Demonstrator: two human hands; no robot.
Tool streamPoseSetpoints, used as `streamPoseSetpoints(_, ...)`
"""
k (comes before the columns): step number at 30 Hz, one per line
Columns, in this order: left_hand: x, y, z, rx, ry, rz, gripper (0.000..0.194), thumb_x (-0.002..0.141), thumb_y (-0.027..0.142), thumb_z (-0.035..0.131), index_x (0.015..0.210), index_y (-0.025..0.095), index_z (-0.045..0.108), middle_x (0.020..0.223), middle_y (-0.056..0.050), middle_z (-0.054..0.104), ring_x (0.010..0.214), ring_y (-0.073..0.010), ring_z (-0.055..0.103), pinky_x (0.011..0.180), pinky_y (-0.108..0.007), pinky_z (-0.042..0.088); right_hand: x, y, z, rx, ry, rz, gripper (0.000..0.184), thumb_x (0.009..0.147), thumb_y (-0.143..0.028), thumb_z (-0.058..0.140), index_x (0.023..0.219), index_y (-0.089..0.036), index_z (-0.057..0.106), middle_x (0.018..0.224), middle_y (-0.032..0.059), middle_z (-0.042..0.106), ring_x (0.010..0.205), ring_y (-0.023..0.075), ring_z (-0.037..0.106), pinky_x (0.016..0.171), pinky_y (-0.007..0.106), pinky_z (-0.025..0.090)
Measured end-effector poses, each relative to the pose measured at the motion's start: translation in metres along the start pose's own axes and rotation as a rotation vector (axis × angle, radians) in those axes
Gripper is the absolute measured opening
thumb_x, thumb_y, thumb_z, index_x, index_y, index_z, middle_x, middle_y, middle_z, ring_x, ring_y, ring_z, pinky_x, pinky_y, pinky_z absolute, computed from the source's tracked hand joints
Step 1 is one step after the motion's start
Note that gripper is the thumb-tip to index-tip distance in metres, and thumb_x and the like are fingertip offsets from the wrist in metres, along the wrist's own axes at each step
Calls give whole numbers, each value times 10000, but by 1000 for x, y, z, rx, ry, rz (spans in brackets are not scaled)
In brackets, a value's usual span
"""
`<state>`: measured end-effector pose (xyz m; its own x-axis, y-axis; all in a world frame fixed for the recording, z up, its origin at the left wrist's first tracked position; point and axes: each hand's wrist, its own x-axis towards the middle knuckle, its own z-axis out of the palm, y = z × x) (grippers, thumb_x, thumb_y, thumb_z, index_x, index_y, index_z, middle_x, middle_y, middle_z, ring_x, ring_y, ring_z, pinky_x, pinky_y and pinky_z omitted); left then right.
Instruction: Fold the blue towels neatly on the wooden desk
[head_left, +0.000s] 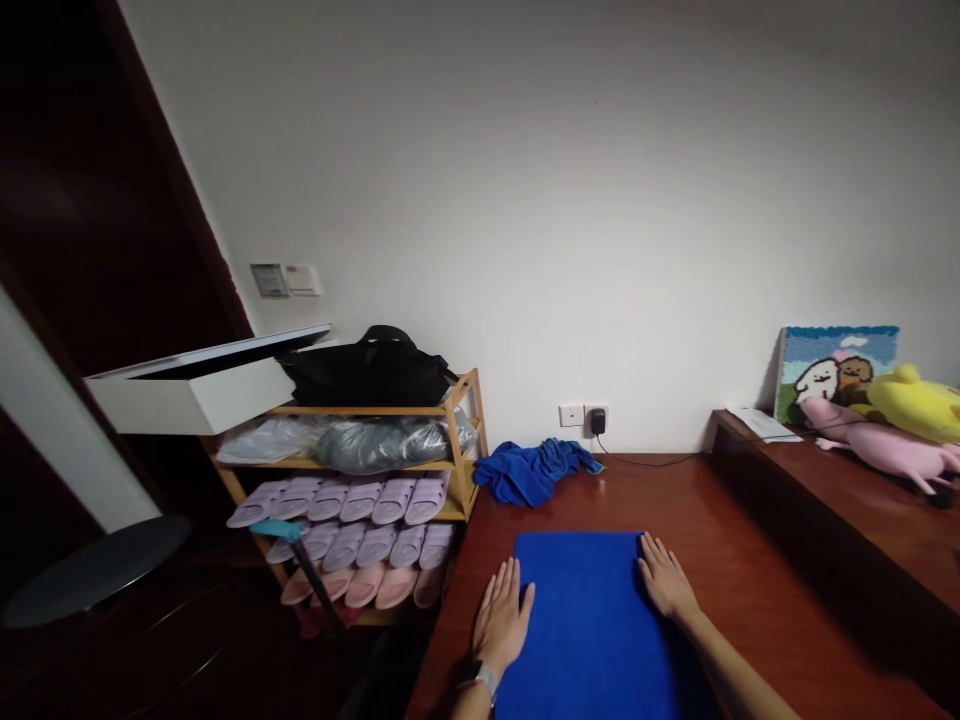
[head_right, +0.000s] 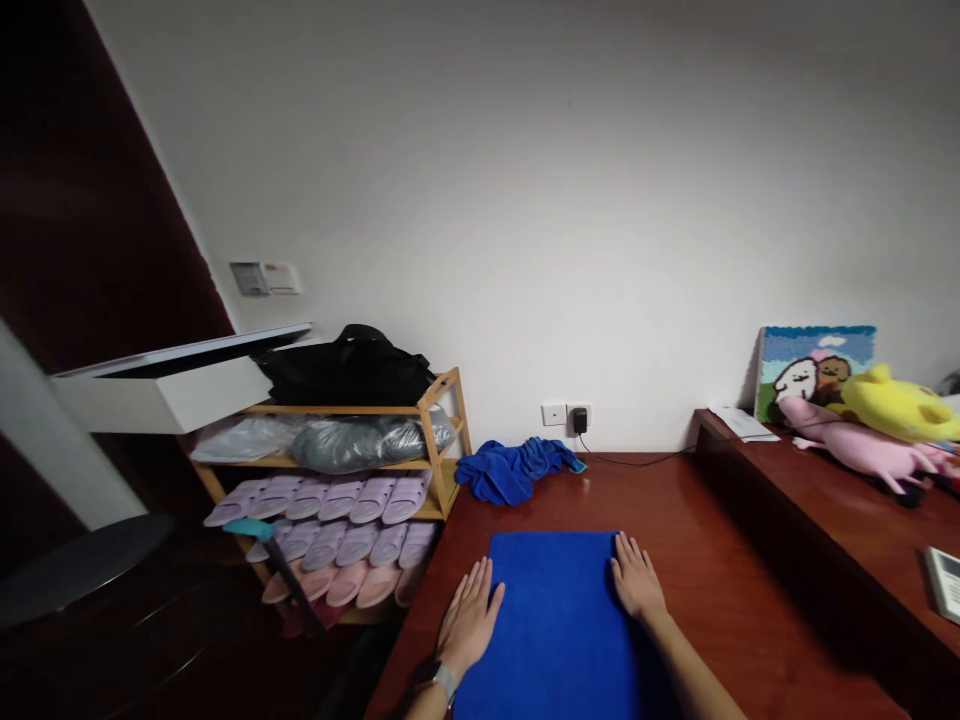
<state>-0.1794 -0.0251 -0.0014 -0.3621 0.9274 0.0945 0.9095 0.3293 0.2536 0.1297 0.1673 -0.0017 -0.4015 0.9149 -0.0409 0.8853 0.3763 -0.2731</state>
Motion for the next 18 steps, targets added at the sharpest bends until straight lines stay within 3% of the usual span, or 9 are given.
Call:
streamPoseSetpoints(7, 1, -8, 2, 50, -25, -10, 761, 1071, 614, 171, 1662, 158, 316, 1734, -70, 263, 1610, -239, 250, 1330, -454, 249, 15, 3, 12, -13, 28, -23, 718, 1045, -431, 156, 1670, -94, 266, 1745, 81, 261, 1622, 233, 220, 1330, 441, 160)
streamPoseSetpoints(10, 7, 5, -1, 62, -4, -31, 763, 1075, 591, 193, 1650, 111, 335, 1727, -105, 273, 1607, -263, 262, 1328, -478, 254, 14, 4, 15, -21, 31, -21, 719, 1042, -426, 152, 1671, -93, 256, 1747, 77, 255, 1623, 233, 219, 1330, 440, 158)
streamPoseSetpoints(13, 20, 52, 2, 13, 35, 70, 741, 1084, 569, 169, 1656, 124, 327, 1729, -104, 275, 1609, -272, 258, 1327, -494, 257, 14, 2, 12, -25, 23, -7, 715, 1043, -417, 138, 1673, -95, 246, 1749, 66, 249, 1625, 225, 209, 1331, 433, 148)
streamPoseSetpoints(16, 39, 125, 16, -90, 0, 310, 703, 1088, 546, 153, 1670, 179, 298, 1725, -78, 312, 1610, -262, 267, 1326, -507, 265, 13, 3, 9, -16, 28, -8, 704, 1043, -395, 141, 1672, -100, 257, 1745, 70, 256, 1623, 219, 217, 1327, 432, 160)
streamPoseSetpoints(18, 51, 172, 30, -163, -51, 374, 707, 1087, 514, 92, 1672, 168, 285, 1727, -82, 315, 1614, -257, 255, 1331, -512, 249, 13, 6, 11, -37, 26, -29, 692, 1036, -362, 165, 1667, -107, 286, 1744, 76, 256, 1622, 225, 221, 1322, 436, 174)
